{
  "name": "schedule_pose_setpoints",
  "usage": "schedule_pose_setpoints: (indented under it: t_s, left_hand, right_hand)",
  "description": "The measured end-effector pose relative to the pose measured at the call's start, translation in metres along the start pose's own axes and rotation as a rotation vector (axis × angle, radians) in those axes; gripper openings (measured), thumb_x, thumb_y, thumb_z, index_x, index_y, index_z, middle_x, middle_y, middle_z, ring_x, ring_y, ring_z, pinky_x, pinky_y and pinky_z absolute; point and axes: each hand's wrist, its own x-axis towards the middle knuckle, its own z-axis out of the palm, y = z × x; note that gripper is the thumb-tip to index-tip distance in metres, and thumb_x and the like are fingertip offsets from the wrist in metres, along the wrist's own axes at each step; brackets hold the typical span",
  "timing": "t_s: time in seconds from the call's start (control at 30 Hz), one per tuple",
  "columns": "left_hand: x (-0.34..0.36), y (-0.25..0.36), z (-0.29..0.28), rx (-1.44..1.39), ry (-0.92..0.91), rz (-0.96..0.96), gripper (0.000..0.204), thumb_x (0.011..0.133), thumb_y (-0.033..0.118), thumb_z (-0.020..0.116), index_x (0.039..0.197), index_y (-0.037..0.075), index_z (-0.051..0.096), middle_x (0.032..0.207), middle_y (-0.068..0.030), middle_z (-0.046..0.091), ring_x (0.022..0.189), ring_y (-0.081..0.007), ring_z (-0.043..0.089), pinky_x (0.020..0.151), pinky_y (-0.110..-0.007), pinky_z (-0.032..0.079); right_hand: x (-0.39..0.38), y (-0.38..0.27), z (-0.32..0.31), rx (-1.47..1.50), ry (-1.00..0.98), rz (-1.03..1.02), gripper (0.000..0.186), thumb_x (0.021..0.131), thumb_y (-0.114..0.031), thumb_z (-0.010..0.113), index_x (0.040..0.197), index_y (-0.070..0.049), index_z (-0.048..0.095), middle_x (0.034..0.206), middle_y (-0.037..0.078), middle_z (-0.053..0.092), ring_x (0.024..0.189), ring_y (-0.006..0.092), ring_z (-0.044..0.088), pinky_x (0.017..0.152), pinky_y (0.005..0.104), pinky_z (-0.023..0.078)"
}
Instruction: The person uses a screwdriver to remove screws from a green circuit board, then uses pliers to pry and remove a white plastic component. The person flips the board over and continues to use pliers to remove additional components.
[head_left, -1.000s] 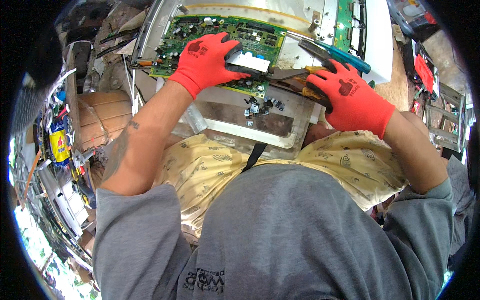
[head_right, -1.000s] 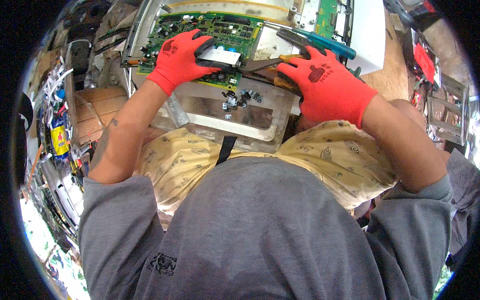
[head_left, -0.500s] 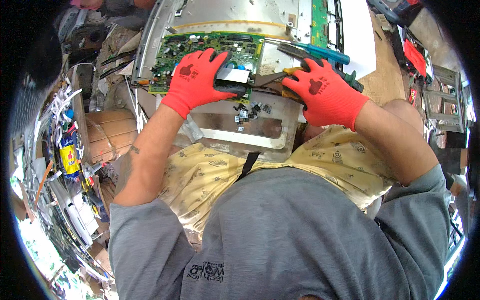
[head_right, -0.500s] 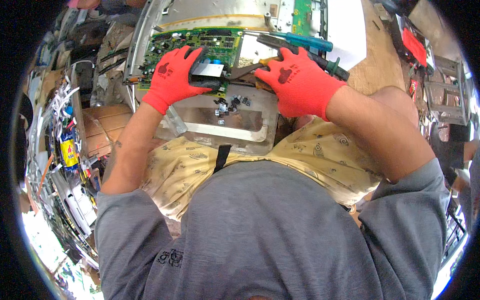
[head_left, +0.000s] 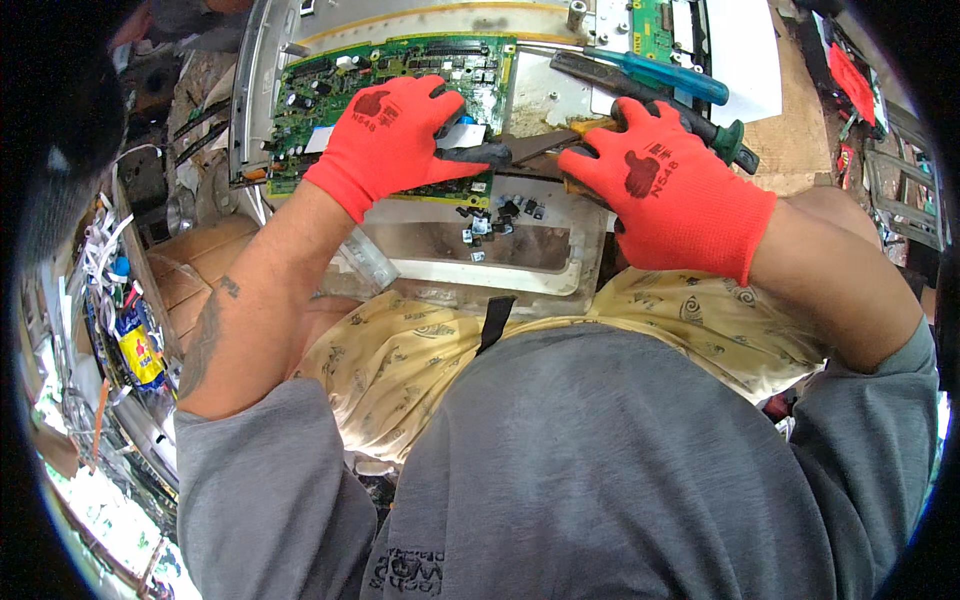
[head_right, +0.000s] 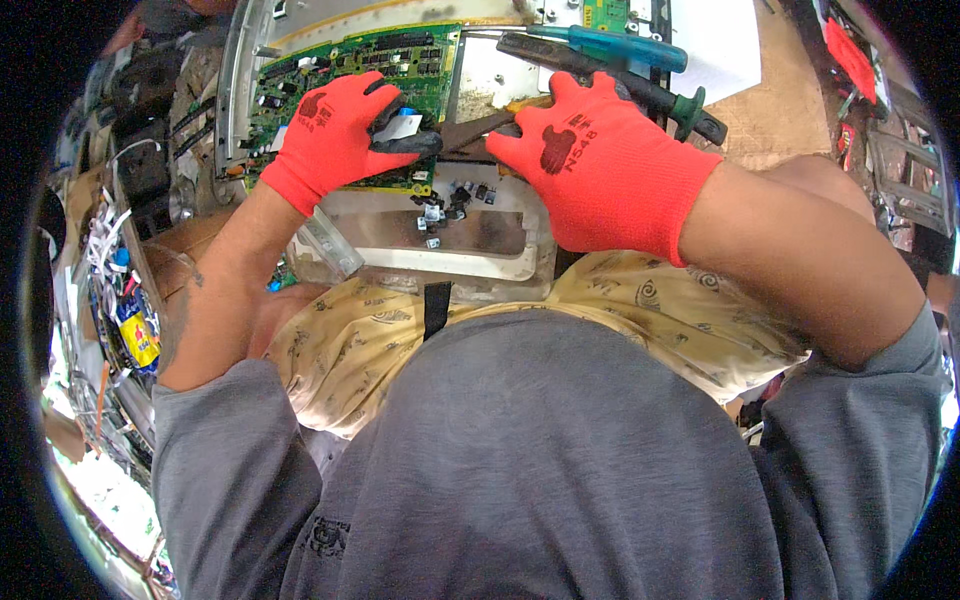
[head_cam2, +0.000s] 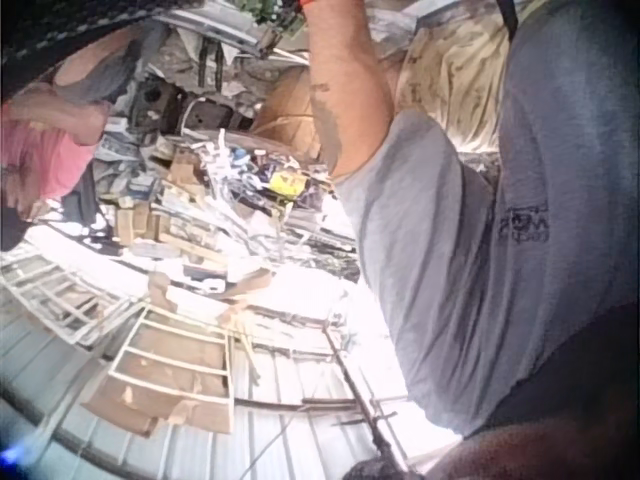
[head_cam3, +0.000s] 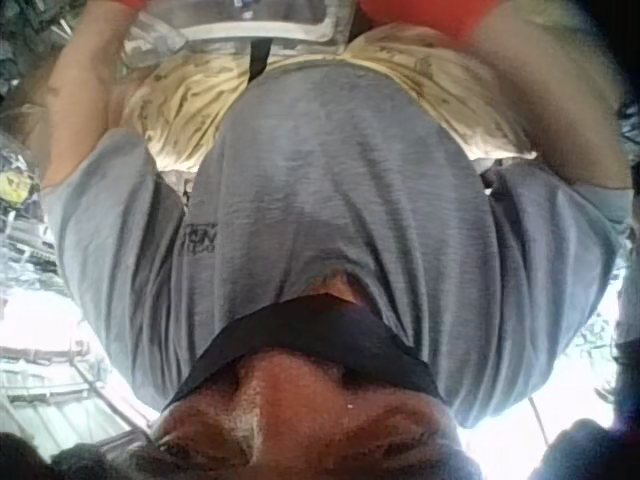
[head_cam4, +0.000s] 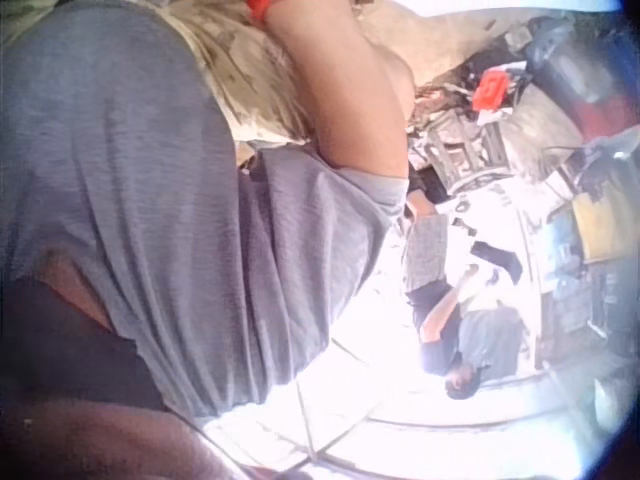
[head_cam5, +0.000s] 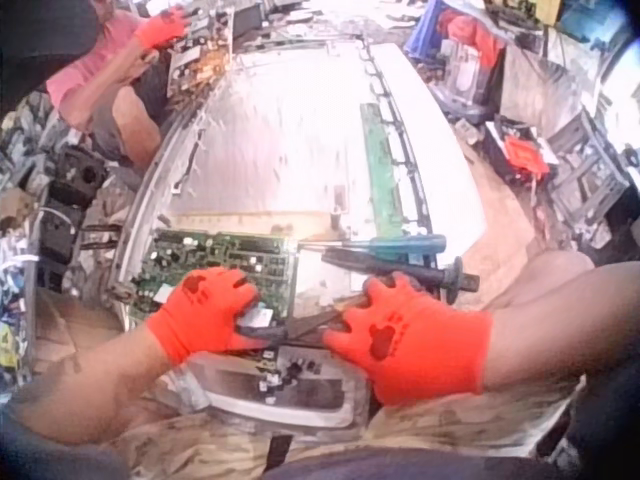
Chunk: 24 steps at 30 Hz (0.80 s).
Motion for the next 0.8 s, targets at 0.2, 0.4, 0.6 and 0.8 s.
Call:
schedule_pose_setpoints:
  t_s: [0.2, 0.4, 0.6, 0.8]
  left_hand:
    - [0.005, 0.001, -0.01, -0.094, -0.2, -0.156, 0.059, 0.068, 0.05, 0.086, 0.105, 0.007, 0.067, 0.102, -0.0137, 0.065, 0.095, -0.0358, 0.065, 0.079, -0.047, 0.053]
    - [-0.022, -0.015, -0.024, -0.139, 0.214, -0.211, 0.046, 0.086, 0.037, 0.075, 0.121, 0.008, 0.068, 0.124, -0.0181, 0.067, 0.113, -0.0337, 0.065, 0.095, -0.041, 0.053]
    - [-0.122, 0.002, -0.035, -1.123, 0.757, -1.042, 0.036, 0.104, 0.031, 0.059, 0.116, -0.002, 0.067, 0.1, -0.0104, 0.072, 0.088, -0.0168, 0.069, 0.081, -0.032, 0.054]
    - [-0.11, 0.072, -0.029, -0.453, 0.277, -1.007, 0.047, 0.085, 0.029, 0.079, 0.12, 0.001, 0.065, 0.111, -0.0161, 0.072, 0.099, -0.0325, 0.069, 0.087, -0.042, 0.054]
  right_hand:
    - [0.01, 0.005, -0.013, 0.048, -0.091, -0.008, 0.067, 0.065, -0.014, 0.073, 0.13, -0.01, 0.058, 0.12, 0.012, 0.06, 0.112, 0.0392, 0.053, 0.094, 0.0502, 0.045]
    - [-0.001, -0.001, -0.006, 0.031, 0.096, 0.009, 0.065, 0.067, -0.015, 0.073, 0.13, -0.009, 0.058, 0.128, 0.014, 0.06, 0.123, 0.0432, 0.051, 0.102, 0.0549, 0.043]
    - [-0.01, 0.007, 0.035, -0.041, 0.296, -0.016, 0.064, 0.073, -0.02, 0.072, 0.135, -0.011, 0.058, 0.131, 0.014, 0.059, 0.13, 0.0429, 0.048, 0.106, 0.0621, 0.037]
    - [-0.008, 0.02, 0.013, -0.018, 0.232, -0.055, 0.063, 0.072, -0.014, 0.072, 0.133, -0.01, 0.059, 0.131, 0.013, 0.06, 0.133, 0.0424, 0.046, 0.113, 0.0558, 0.035]
